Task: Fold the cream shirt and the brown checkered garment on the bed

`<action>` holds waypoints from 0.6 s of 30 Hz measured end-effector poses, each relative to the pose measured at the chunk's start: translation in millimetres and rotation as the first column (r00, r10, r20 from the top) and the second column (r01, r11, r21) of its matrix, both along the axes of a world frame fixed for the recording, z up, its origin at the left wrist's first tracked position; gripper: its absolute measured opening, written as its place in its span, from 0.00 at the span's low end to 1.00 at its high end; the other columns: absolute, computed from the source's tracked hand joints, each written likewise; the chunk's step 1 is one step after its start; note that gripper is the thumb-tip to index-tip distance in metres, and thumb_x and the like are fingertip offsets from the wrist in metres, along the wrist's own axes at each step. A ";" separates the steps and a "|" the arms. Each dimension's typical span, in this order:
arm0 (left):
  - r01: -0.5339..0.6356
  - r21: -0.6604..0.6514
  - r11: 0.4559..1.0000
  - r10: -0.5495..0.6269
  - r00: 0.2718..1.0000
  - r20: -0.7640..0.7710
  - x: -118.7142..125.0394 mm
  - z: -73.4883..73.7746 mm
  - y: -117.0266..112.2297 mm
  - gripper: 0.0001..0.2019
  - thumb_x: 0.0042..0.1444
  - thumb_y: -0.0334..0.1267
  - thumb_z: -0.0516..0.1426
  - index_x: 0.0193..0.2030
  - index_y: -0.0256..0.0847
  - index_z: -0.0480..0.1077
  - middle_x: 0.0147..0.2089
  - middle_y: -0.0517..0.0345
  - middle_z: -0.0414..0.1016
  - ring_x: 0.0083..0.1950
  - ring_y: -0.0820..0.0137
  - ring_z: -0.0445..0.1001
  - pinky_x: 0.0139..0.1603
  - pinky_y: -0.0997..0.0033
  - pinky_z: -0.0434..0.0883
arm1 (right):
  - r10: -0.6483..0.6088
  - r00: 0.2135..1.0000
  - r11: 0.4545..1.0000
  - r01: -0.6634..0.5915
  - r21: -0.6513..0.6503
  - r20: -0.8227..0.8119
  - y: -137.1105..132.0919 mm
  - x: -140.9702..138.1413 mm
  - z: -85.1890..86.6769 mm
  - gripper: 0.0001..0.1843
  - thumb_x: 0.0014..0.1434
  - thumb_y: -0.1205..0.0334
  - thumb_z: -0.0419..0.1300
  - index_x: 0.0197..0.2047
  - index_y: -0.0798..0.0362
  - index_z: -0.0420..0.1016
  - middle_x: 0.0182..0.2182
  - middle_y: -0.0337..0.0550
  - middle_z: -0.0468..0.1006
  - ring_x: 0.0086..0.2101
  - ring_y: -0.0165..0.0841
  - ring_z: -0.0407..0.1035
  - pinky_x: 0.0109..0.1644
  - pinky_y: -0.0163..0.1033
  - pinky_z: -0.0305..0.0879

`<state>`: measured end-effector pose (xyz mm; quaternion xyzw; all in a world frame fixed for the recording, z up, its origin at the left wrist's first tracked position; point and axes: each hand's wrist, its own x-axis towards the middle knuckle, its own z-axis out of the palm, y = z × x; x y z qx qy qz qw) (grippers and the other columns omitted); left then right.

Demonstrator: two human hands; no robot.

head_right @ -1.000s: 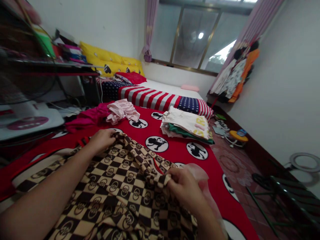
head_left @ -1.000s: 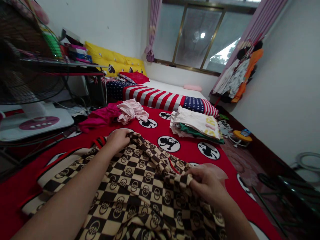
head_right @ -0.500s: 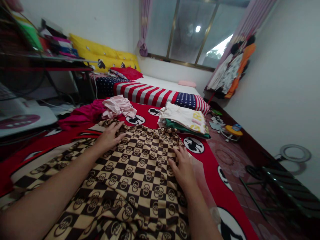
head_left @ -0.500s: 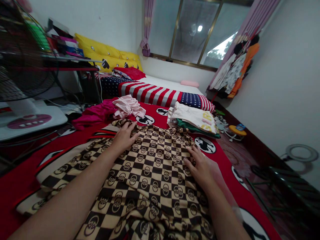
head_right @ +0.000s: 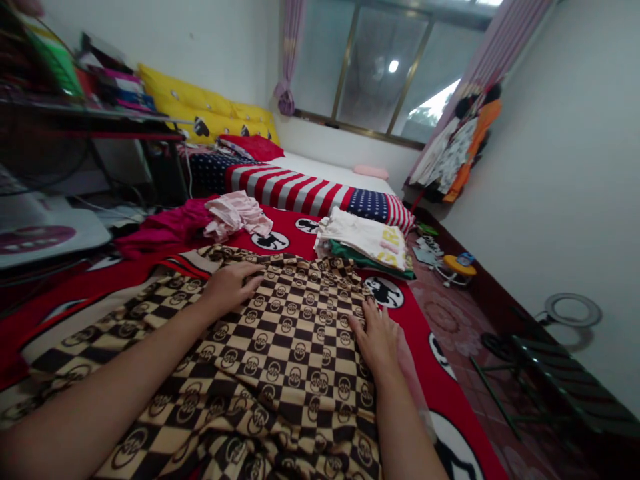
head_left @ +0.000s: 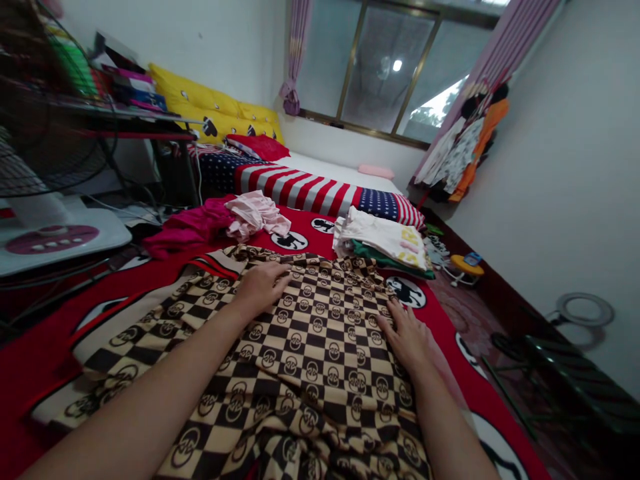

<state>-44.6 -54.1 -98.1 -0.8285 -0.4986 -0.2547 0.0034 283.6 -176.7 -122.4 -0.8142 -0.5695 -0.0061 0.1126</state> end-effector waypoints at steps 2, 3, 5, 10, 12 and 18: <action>0.124 -0.091 0.988 -0.130 0.990 -0.062 6.7 -10.1 -0.2 0.26 0.62 0.51 0.48 0.63 0.44 0.64 0.66 0.48 0.63 0.66 0.57 0.61 0.64 0.54 0.59 | 0.016 0.999 0.998 -0.013 0.064 -0.047 -1.0 2.5 -2.0 0.31 0.63 0.44 0.45 0.64 0.50 0.63 0.67 0.44 0.57 0.66 0.52 0.43 0.64 0.65 0.44; 0.145 -0.125 0.982 -0.157 0.983 -0.096 8.3 -14.6 0.1 0.28 0.62 0.52 0.48 0.66 0.44 0.60 0.69 0.47 0.58 0.69 0.56 0.55 0.66 0.50 0.54 | 0.020 0.997 0.994 -0.011 0.107 -0.080 -1.5 4.3 -2.2 0.31 0.63 0.43 0.45 0.62 0.50 0.65 0.66 0.45 0.59 0.66 0.53 0.44 0.63 0.67 0.43; 0.141 -0.161 0.977 -0.163 0.978 -0.132 9.2 -20.6 0.6 0.30 0.62 0.55 0.48 0.68 0.45 0.57 0.71 0.46 0.51 0.72 0.55 0.47 0.68 0.47 0.48 | 0.013 0.991 0.976 0.015 0.216 -0.129 -1.4 8.0 0.7 0.28 0.63 0.43 0.45 0.58 0.49 0.70 0.62 0.46 0.66 0.64 0.54 0.48 0.61 0.71 0.42; 0.128 -0.165 0.978 -0.152 0.978 -0.144 7.7 -22.0 0.3 0.31 0.61 0.56 0.48 0.67 0.46 0.58 0.72 0.45 0.48 0.73 0.56 0.45 0.69 0.48 0.44 | 0.148 0.984 0.884 -0.085 0.460 -0.102 16.2 -1.1 30.8 0.21 0.60 0.48 0.51 0.46 0.52 0.76 0.46 0.52 0.79 0.50 0.48 0.68 0.54 0.58 0.61; 0.131 -0.161 0.978 -0.154 0.978 -0.142 8.0 -21.4 0.0 0.30 0.61 0.57 0.48 0.67 0.47 0.58 0.72 0.45 0.48 0.73 0.55 0.44 0.69 0.47 0.44 | 0.323 0.935 0.867 -0.230 0.442 -0.148 32.9 -18.1 43.7 0.19 0.59 0.51 0.54 0.46 0.53 0.76 0.43 0.50 0.79 0.43 0.42 0.72 0.49 0.50 0.67; 0.147 -0.135 0.980 -0.161 0.982 -0.094 7.9 -20.8 -1.6 0.32 0.60 0.58 0.50 0.69 0.51 0.53 0.73 0.48 0.43 0.73 0.53 0.39 0.69 0.47 0.45 | 0.685 0.727 0.725 -0.674 0.140 -0.043 103.4 -59.1 40.2 0.21 0.62 0.54 0.54 0.56 0.50 0.72 0.60 0.47 0.68 0.58 0.39 0.63 0.62 0.45 0.59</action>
